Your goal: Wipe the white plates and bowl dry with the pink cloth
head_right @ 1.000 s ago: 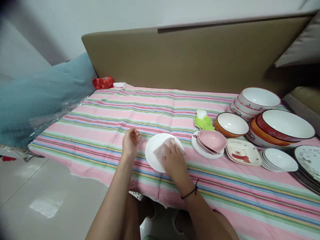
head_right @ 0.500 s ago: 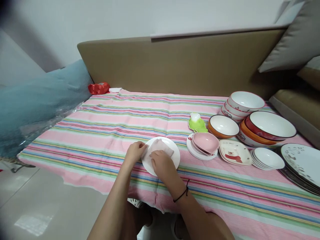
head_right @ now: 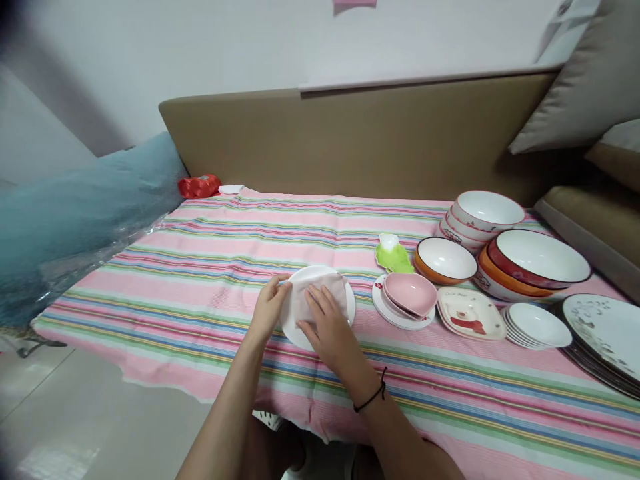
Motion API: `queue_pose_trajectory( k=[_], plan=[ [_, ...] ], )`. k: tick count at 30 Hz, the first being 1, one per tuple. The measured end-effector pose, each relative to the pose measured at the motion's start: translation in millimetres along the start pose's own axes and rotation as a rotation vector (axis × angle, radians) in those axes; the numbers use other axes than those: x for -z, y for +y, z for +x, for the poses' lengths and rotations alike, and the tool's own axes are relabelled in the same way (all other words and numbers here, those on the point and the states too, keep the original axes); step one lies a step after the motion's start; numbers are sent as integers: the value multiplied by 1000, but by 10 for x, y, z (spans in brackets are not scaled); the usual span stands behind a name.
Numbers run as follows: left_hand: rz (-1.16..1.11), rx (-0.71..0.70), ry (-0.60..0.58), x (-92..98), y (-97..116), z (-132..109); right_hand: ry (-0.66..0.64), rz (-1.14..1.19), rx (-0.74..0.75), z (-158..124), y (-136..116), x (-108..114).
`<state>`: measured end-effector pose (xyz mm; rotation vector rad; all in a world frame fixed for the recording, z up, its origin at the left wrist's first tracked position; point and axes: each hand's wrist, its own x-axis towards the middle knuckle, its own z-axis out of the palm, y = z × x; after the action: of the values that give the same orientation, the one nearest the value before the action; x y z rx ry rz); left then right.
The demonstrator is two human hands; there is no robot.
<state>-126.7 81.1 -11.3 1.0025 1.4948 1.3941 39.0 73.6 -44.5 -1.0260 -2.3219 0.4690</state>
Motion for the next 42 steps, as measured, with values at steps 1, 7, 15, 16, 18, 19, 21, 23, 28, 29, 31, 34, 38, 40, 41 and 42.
queue_pose_trajectory(
  k=[1, 7, 15, 16, 18, 19, 21, 23, 28, 29, 31, 34, 38, 40, 41, 42],
  plan=[
    [-58, -1, 23, -10, 11, 8, -1, 6, -4, 20, 6, -30],
    [-430, 150, -76, -55, -26, 16, 59, -113, -73, 115, -82, -156],
    [-500, 133, 38, -165, -38, -20, 89, -127, 16, 202, -34, -352],
    [-498, 133, 46, -176, -32, -24, 110, -130, -62, 172, -43, -410],
    [-487, 126, 58, -189, -24, -26, 188, -145, -265, 60, -110, -537],
    [-480, 121, 66, -190, -23, -24, 224, -150, -340, -12, -164, -594],
    [-470, 103, 90, -183, -27, -10, 235, -146, -353, -144, -285, -667],
    [-466, 96, 106, -166, -33, 12, 148, -128, -222, -190, -366, -654],
    [-494, 102, 46, -129, -47, 52, -71, -142, 4, 55, -211, -389],
    [-505, 113, 36, -127, -49, 53, -46, -158, -57, 76, -164, -361],
    [-520, 145, 24, -118, -53, 52, 13, -181, -203, 23, -125, -371],
    [-514, 179, 15, -69, -48, 54, -10, -170, -212, -178, -215, -462],
    [-443, 220, -19, 55, -27, 67, -207, -142, 11, -191, -291, -426],
    [-433, 227, -14, 95, -29, 74, -247, -165, 10, -93, -207, -339],
    [-439, 229, -2, 101, -38, 76, -241, -183, -32, -57, -146, -302],
    [-450, 230, 18, 96, -52, 79, -229, -199, -82, -42, -84, -280]
  ],
)
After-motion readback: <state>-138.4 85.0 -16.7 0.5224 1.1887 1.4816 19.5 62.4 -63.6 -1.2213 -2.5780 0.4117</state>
